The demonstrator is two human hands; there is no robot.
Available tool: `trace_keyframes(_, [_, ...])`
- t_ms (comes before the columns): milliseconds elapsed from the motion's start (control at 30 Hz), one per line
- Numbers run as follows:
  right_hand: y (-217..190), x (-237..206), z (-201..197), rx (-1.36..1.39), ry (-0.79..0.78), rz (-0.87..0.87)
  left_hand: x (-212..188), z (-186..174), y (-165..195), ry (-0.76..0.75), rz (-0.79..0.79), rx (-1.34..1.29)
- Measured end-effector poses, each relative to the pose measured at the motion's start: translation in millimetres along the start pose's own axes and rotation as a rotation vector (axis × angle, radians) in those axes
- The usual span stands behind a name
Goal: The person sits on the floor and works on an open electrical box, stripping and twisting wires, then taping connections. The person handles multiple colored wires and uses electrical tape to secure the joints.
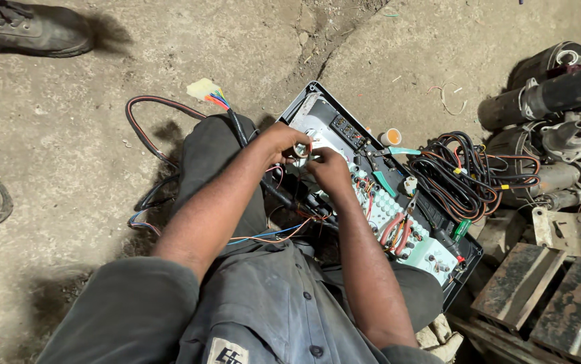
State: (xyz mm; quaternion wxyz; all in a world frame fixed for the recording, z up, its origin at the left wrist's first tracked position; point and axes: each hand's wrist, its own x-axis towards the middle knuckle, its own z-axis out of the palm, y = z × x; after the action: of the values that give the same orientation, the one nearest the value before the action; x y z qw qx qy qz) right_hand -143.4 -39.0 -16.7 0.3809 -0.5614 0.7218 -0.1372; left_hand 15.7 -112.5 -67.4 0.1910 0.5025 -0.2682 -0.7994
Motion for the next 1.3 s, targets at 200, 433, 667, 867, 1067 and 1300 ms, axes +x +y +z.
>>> trace_keyframes(200, [6,24,-5,-0.13,0.273,-0.504,4,-11,9,-0.01,-0.083,0.176])
trace_keyframes(433, [2,44,4,-0.123,0.134,-0.446,1,0,10,0.318,0.067,0.809])
trace_keyframes(667, [8,40,10,-0.07,0.191,-0.564,-3,2,-8,0.676,0.603,0.688])
trace_keyframes(867, [11,50,3,-0.053,0.089,-0.479,-4,8,-12,0.618,0.801,0.391])
trace_keyframes(1067, [3,55,0,-0.03,0.051,-0.434,-6,20,-13,0.574,0.823,0.315])
trace_keyframes(1300, [-1,47,0,-0.014,0.174,-0.592,2,21,-36,0.379,0.682,0.517])
